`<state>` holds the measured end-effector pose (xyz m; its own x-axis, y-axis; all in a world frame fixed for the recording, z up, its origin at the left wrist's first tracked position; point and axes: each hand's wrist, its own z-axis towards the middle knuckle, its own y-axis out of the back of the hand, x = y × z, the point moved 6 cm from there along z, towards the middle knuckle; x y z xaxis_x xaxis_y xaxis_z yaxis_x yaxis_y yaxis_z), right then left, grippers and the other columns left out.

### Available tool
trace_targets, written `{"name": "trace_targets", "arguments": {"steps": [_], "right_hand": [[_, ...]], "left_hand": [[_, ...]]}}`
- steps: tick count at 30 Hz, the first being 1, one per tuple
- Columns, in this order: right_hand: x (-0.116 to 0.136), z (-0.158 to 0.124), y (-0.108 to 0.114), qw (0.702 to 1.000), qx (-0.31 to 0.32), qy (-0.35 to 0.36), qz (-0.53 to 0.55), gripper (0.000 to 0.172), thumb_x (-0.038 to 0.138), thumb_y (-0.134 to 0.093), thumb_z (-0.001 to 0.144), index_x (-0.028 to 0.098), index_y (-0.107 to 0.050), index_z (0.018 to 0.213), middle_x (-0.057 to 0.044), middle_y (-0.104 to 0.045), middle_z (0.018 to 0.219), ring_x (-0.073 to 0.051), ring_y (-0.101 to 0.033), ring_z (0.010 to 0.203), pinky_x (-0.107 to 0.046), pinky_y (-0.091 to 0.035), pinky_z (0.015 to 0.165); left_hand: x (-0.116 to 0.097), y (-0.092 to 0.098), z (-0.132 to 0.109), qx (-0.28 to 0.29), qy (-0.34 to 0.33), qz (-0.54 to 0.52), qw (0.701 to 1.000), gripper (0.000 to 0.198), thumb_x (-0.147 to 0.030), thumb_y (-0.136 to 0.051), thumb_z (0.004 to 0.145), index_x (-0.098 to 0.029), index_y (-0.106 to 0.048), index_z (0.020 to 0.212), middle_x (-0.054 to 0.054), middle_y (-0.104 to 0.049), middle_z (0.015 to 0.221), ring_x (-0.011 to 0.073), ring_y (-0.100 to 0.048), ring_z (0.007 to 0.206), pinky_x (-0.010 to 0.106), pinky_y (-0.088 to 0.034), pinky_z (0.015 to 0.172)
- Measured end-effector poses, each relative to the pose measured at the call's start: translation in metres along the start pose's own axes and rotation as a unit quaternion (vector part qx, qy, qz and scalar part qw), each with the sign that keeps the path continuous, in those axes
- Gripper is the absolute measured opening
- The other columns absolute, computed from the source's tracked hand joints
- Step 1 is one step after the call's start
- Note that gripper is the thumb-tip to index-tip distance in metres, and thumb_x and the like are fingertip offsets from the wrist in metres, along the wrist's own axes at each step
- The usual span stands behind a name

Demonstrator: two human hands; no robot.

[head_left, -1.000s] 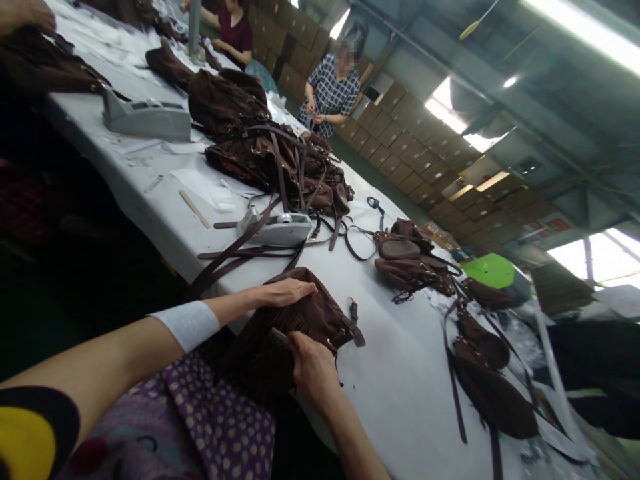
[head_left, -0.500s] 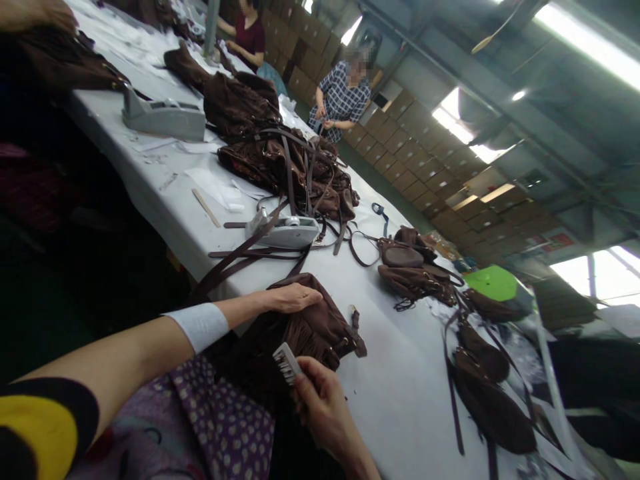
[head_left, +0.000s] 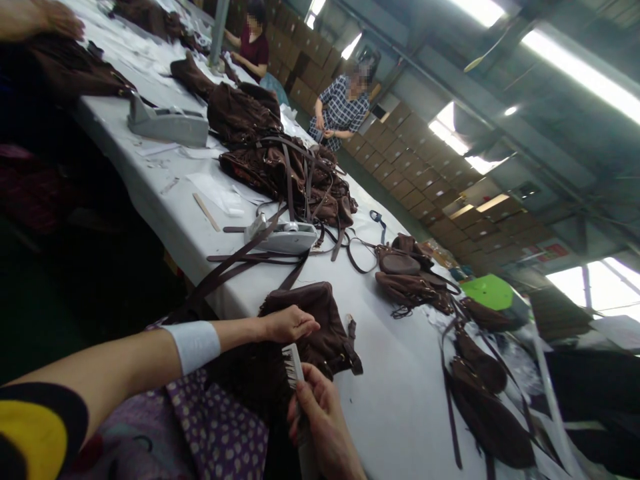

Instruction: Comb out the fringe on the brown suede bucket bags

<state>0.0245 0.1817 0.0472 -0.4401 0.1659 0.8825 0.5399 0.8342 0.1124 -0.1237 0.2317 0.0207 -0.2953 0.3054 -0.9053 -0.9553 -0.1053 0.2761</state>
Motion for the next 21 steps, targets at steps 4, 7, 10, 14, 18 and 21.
{"name": "trace_targets", "arguments": {"steps": [4,7,10,14,18,21], "right_hand": [[0.006,-0.021,-0.021,0.992,0.063,0.050,-0.100,0.044,0.056,-0.058,0.082,0.018,-0.058,0.105,0.004,-0.053,0.055,-0.010,-0.046,0.041,-0.019,-0.032,0.041],[0.016,-0.024,-0.012,0.966,0.012,0.105,-0.235,0.028,0.043,-0.047,0.091,0.020,-0.059,0.102,0.001,-0.058,0.059,-0.014,-0.053,0.049,-0.022,-0.036,0.047],[0.001,-0.021,0.018,0.927,-0.039,0.107,-0.358,0.021,0.028,-0.038,0.093,0.023,-0.058,0.097,0.000,-0.059,0.060,-0.016,-0.055,0.052,-0.024,-0.035,0.048],[-0.046,-0.025,0.048,0.862,-0.021,0.106,-0.494,0.020,0.014,-0.042,0.084,0.024,-0.059,0.086,-0.005,-0.068,0.071,-0.020,-0.062,0.061,-0.026,-0.038,0.053],[-0.071,-0.036,0.035,0.818,0.008,0.123,-0.562,0.023,0.010,-0.045,0.079,0.024,-0.061,0.088,-0.006,-0.070,0.078,-0.022,-0.066,0.070,-0.025,-0.040,0.058],[-0.081,-0.053,0.016,0.853,0.032,0.118,-0.507,0.017,0.015,-0.053,0.076,0.027,-0.064,0.080,-0.001,-0.068,0.068,-0.019,-0.063,0.060,-0.023,-0.039,0.053]], "left_hand": [[0.010,-0.002,0.014,-0.032,0.007,0.051,0.998,0.039,-0.036,-0.040,0.095,-0.014,-0.056,0.067,-0.002,-0.053,0.060,0.0098,-0.046,0.055,0.022,-0.032,0.054],[0.006,-0.002,0.022,0.014,-0.003,0.079,0.997,0.036,-0.034,-0.043,0.094,-0.014,-0.059,0.069,-0.002,-0.054,0.059,0.0098,-0.049,0.056,0.020,-0.034,0.053],[-0.008,0.003,0.027,0.096,-0.038,0.105,0.989,0.020,-0.029,-0.054,0.089,-0.017,-0.065,0.077,-0.002,-0.061,0.068,0.0104,-0.057,0.062,0.018,-0.041,0.058],[-0.017,0.013,0.028,0.104,-0.067,0.181,0.976,0.024,-0.027,-0.060,0.085,-0.019,-0.065,0.106,0.009,-0.058,0.125,0.0225,-0.053,0.114,0.029,-0.040,0.096],[0.003,-0.006,0.020,0.120,-0.037,0.256,0.959,0.044,-0.045,-0.058,0.085,-0.026,-0.057,0.125,0.009,-0.038,0.147,0.0346,-0.023,0.138,0.048,-0.024,0.110],[0.022,-0.017,0.016,0.110,0.006,0.297,0.949,0.053,-0.054,-0.047,0.089,-0.030,-0.048,0.135,0.008,-0.028,0.153,0.0391,-0.013,0.140,0.055,-0.023,0.107]]}}
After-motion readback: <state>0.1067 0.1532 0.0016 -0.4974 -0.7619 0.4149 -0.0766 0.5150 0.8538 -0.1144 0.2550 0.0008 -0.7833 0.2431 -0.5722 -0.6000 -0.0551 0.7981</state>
